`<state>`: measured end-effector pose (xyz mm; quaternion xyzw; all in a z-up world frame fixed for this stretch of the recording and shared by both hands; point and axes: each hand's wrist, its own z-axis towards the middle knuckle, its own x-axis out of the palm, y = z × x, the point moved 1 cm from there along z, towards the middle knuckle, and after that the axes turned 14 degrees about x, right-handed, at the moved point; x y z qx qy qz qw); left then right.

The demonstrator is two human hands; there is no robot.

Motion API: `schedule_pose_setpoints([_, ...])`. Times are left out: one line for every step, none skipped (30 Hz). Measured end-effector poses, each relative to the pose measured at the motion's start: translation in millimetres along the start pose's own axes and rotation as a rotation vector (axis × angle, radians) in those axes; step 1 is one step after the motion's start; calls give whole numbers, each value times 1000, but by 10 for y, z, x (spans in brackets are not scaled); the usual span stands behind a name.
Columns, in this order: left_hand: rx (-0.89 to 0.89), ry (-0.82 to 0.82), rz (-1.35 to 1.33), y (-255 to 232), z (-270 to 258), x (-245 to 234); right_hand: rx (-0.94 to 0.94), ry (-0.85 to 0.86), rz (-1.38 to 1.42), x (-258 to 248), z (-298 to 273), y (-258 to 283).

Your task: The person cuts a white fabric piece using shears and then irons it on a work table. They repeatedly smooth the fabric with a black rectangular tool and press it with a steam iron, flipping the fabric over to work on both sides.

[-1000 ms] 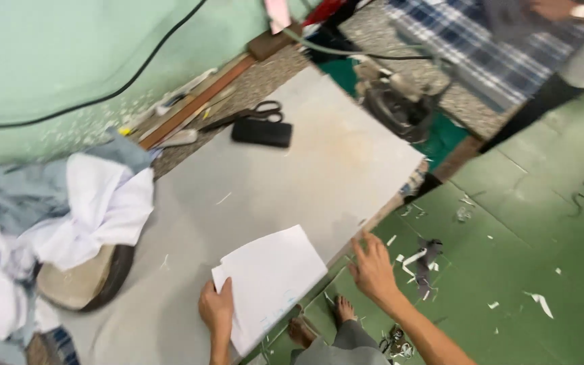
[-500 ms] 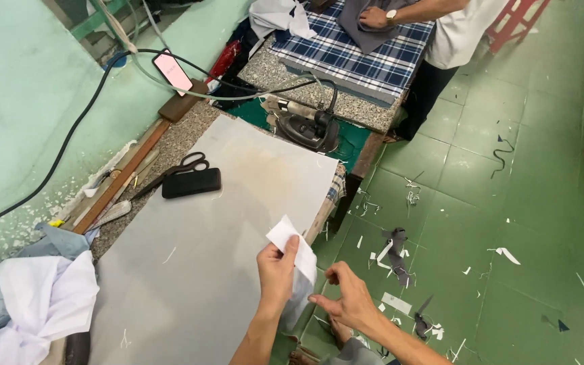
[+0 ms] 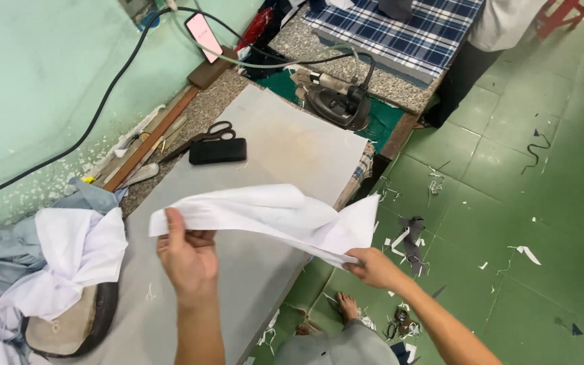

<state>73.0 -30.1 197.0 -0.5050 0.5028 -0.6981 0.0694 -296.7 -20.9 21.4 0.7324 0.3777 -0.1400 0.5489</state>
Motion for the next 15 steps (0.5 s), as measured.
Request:
schedule_pose_setpoints([40,-31,29,-8,249,-262,46,92,-95,-109,15,-131])
schedule_pose_setpoints([78,-59,57,-14,497,-515,92,181,-190,-225,31,-264])
schedule_pose_setpoints([81,-65,60,-48,632,-646,89,188,-191,-433,118,-239])
schedule_pose_setpoints([96,-122,85,-79,767,-779,139,217,-104,-644,209,-218])
schedule_pose_setpoints([111,-180,110,-111,899,-910,189,245,-16,-856,304,-198])
schedule_pose_setpoints([114,-183,113,-108,964,-1053,187,249,-16,-963,393,-145])
schedule_pose_setpoints([111,-211,147,-105,1028,-1198,205,219,-40,-1073,485,-93])
schedule_pose_setpoints([109,-242,179,-93,1085,-1341,221,187,-68,-1200,588,-40])
schedule_pose_setpoints([112,-247,179,-125,1037,-1376,218,191,-71,-1222,638,41])
schedule_pose_setpoints([101,-250,209,-146,979,-1417,171,97,-212,-1267,705,133])
schedule_pose_setpoints([90,-252,239,-164,924,-1456,122,1,-352,-1310,776,229])
schedule_pose_setpoints([94,-262,239,-67,747,-1525,116,8,-358,-1322,939,199])
schedule_pose_setpoints([79,-238,309,37,572,-1584,-26,-467,-686,-1369,1099,193])
schedule_pose_setpoints([66,-210,379,136,419,-1626,-178,-957,-987,-1394,1254,200])
schedule_pose_setpoints([72,-217,379,300,39,-1633,-187,-954,-984,-1504,1269,580])
